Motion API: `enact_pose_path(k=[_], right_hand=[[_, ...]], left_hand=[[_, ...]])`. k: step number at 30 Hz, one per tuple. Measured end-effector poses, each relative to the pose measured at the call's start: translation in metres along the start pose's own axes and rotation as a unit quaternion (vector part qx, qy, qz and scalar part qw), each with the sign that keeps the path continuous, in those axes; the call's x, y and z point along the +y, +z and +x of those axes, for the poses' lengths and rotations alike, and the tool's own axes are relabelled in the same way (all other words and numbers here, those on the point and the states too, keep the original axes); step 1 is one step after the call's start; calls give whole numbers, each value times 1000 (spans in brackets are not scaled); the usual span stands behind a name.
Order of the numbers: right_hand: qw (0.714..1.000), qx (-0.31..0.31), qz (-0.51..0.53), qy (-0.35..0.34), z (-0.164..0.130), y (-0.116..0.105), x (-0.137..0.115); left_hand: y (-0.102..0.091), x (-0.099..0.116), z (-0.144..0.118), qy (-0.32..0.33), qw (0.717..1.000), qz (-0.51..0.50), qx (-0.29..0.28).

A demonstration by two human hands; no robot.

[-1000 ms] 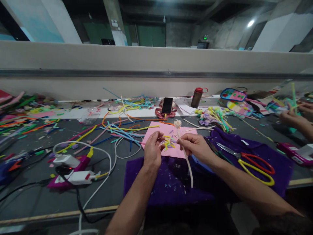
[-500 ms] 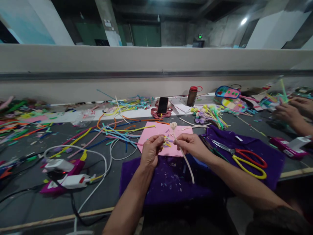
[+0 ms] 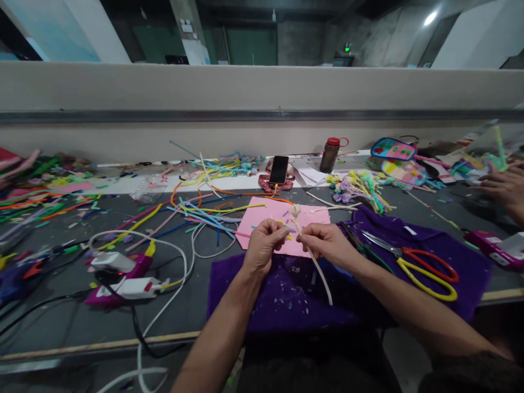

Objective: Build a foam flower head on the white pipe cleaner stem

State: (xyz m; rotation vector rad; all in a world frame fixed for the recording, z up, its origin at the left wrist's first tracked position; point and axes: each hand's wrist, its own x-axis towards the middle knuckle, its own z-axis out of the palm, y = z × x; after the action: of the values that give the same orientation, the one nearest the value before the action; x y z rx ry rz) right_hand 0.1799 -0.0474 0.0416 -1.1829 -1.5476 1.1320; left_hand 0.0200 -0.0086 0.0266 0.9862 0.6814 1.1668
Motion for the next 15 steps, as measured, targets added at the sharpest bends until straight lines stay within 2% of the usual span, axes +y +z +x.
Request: enact_pose_path(k=[4, 9, 15], right_hand=[[1000, -2, 1, -6, -1, -2, 0], [1000, -2, 3, -16, 6, -4, -3], [999, -14, 36, -14, 15, -5, 3]], left_hand=[[-1, -2, 1, -41, 999, 29, -9], [-4, -5, 4, -36, 997, 65, -4], [-3, -9, 4, -54, 991, 113, -47]])
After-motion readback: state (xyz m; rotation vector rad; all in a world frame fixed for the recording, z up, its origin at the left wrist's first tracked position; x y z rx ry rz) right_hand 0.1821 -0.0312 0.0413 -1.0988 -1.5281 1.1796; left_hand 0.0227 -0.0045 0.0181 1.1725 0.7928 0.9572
